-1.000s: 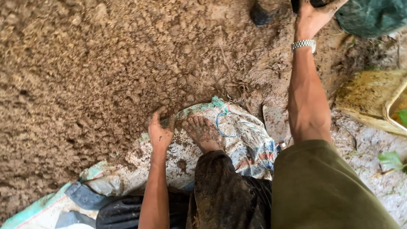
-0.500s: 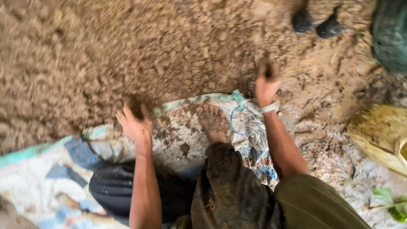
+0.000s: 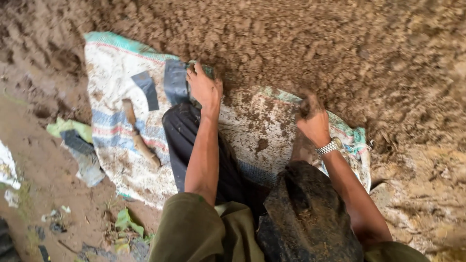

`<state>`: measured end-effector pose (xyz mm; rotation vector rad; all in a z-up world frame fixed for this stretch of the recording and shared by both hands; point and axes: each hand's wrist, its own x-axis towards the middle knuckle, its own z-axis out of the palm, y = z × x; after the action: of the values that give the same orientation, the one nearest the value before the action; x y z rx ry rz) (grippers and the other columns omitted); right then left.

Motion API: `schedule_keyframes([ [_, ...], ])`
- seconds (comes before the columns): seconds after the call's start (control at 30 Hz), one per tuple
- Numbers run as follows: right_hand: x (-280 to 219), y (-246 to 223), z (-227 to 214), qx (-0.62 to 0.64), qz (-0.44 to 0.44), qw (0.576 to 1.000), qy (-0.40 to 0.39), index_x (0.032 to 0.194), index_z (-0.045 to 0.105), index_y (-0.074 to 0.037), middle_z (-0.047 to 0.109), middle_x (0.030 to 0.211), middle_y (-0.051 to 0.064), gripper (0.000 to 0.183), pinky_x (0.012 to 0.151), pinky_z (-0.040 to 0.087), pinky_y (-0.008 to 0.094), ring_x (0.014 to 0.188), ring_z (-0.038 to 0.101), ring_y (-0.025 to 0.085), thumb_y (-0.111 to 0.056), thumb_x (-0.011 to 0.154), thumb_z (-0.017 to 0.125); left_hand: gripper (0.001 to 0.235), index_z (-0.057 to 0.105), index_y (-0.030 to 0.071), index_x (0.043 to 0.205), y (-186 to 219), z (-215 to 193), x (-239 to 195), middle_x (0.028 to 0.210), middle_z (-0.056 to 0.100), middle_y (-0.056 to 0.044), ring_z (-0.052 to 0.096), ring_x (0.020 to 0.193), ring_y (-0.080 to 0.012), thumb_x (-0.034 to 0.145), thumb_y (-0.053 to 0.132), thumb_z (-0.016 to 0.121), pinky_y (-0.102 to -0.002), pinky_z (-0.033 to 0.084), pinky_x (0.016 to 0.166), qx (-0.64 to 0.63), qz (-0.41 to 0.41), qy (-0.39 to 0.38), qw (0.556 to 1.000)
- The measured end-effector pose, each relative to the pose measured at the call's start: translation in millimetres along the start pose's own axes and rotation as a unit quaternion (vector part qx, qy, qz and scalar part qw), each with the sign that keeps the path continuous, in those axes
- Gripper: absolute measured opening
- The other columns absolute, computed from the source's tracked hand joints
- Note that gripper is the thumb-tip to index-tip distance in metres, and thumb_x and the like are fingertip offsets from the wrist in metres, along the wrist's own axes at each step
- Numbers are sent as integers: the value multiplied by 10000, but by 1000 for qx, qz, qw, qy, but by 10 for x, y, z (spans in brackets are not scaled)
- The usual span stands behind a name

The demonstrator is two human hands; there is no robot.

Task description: The person mixes soil and organic matter by hand on a sack and then fills black plastic planting bags with the mixture one by one.

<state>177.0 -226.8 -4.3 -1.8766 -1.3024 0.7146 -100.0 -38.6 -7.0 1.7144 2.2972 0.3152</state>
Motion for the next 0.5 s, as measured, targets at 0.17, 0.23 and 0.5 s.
schedule_keyframes([
  [0.17, 1, 133, 168, 24, 42, 999, -21, 1133, 760, -157, 731, 885, 127, 256, 771, 560, 506, 908, 721, 401, -85, 900, 681, 583, 447, 88, 1435, -177, -92, 308, 1379, 465, -241, 450, 1319, -462, 946, 264, 711, -596, 561, 862, 192, -27, 132, 972],
  [0.23, 27, 135, 169, 25, 37, 999, -30, 1131, 765, -149, 742, 889, 139, 260, 772, 570, 496, 903, 728, 395, -75, 888, 705, 421, 563, 89, 1212, -834, 412, 679, 1196, 497, -192, 516, 1125, -445, 867, 284, 705, -567, 564, 721, 197, -23, 153, 968],
  [0.5, 92, -184, 13, 18, 83, 994, -71, 1151, 767, -190, 779, 966, 98, 259, 818, 585, 491, 957, 741, 344, -147, 896, 748, 287, 703, 80, 842, -1202, 311, 980, 848, 693, -169, 722, 760, -466, 804, 354, 627, -577, 576, 605, 161, 45, 101, 981],
])
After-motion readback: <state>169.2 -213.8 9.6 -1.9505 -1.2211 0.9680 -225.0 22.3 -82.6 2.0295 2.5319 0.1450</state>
